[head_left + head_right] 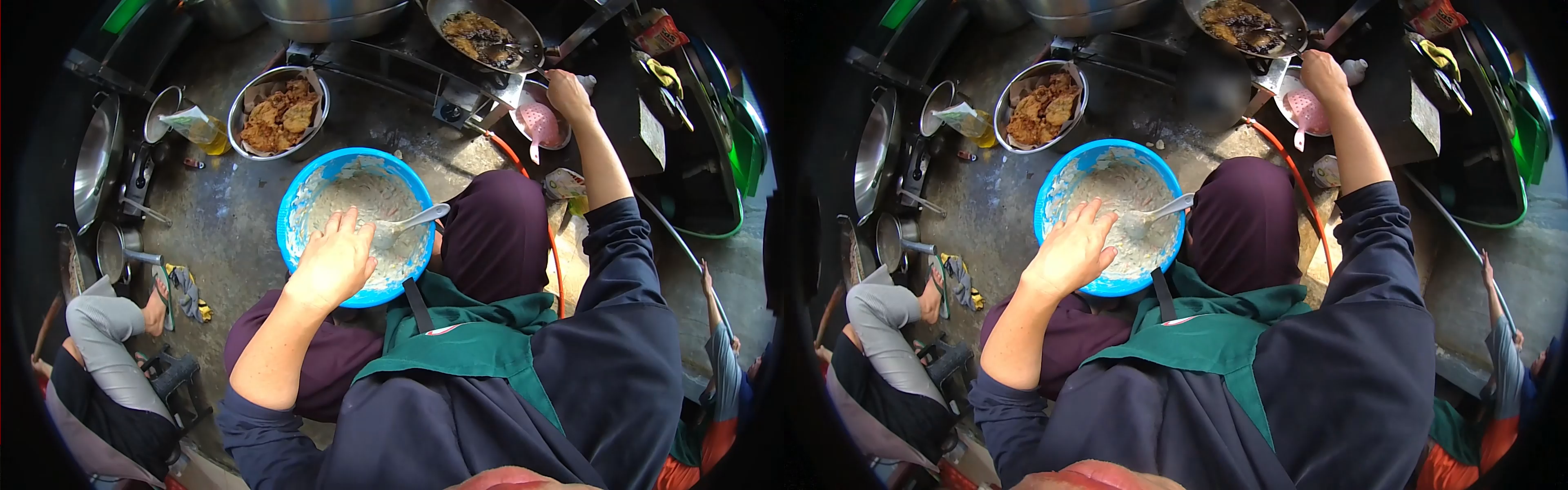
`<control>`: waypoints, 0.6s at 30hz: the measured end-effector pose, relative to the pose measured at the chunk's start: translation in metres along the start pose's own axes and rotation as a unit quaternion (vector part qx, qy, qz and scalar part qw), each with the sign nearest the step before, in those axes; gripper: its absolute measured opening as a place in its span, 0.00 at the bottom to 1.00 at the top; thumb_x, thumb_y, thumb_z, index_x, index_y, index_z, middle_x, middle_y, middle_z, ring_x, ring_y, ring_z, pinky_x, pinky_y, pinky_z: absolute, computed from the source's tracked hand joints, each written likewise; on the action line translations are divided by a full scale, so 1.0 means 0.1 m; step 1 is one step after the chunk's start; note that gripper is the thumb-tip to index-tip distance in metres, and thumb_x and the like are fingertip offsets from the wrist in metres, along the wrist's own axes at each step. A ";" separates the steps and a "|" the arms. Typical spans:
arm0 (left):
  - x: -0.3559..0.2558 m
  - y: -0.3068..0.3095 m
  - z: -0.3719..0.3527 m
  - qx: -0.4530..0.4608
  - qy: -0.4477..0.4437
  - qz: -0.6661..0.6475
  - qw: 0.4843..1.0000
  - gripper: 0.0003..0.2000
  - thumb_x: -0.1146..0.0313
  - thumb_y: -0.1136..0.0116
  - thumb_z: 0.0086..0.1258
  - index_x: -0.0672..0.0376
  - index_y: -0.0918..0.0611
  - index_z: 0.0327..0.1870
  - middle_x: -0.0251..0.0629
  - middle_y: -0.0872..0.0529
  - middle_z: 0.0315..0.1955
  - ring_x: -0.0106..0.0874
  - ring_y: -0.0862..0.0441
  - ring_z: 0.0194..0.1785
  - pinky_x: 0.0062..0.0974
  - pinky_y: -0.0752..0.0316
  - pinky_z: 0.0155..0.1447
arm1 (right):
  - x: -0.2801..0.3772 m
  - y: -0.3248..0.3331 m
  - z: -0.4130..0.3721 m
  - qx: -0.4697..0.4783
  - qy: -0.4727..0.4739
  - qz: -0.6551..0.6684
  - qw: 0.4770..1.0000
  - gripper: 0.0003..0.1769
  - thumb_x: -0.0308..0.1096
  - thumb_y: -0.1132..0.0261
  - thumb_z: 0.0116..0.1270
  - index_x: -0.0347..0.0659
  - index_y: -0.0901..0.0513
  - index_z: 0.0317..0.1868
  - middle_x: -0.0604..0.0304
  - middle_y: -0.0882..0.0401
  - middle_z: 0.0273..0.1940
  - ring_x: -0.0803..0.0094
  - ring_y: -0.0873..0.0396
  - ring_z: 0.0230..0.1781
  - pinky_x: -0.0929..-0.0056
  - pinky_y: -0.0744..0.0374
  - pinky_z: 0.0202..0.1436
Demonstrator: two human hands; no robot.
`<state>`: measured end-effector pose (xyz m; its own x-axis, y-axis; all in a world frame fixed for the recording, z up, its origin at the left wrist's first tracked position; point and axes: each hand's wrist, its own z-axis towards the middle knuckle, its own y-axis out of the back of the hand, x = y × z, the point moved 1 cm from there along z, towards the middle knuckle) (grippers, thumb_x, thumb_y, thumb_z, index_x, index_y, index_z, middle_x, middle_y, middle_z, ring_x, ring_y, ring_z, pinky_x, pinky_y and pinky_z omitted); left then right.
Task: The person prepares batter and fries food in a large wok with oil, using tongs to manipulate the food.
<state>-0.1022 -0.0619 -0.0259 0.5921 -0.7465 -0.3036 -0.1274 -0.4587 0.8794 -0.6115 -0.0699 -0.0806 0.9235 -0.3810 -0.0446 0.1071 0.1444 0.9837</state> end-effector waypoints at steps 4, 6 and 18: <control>0.01 0.00 0.00 0.001 0.004 0.004 1.000 0.26 0.64 0.39 0.61 0.61 0.28 0.61 0.56 0.33 0.64 0.51 0.35 0.68 0.47 0.34 0.66 | 0.05 0.10 0.14 0.024 -0.013 -0.019 0.999 0.14 0.28 0.51 0.62 0.35 0.18 0.40 0.43 0.19 0.44 0.46 0.20 0.47 0.52 0.22 0.51; 0.02 -0.01 -0.02 -0.001 0.002 0.003 1.000 0.25 0.64 0.40 0.62 0.61 0.28 0.61 0.56 0.33 0.64 0.51 0.36 0.68 0.47 0.35 0.66 | 0.08 0.16 0.23 0.052 -0.020 -0.032 0.998 0.15 0.29 0.51 0.63 0.34 0.18 0.41 0.41 0.19 0.45 0.46 0.21 0.48 0.52 0.22 0.52; 0.06 -0.05 -0.04 -0.020 -0.007 0.012 1.000 0.25 0.63 0.40 0.63 0.61 0.28 0.61 0.57 0.33 0.64 0.52 0.35 0.67 0.47 0.34 0.65 | 0.49 0.60 0.52 0.118 -0.090 -0.084 0.985 0.18 0.28 0.51 0.64 0.36 0.20 0.50 0.41 0.21 0.51 0.46 0.22 0.53 0.53 0.23 0.55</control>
<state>-0.0945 -0.0620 -0.0310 0.5784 -0.7635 -0.2874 -0.1089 -0.4214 0.9003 -0.5793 -0.1275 -0.0151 0.8176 -0.5404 -0.1987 0.1436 -0.1429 0.9793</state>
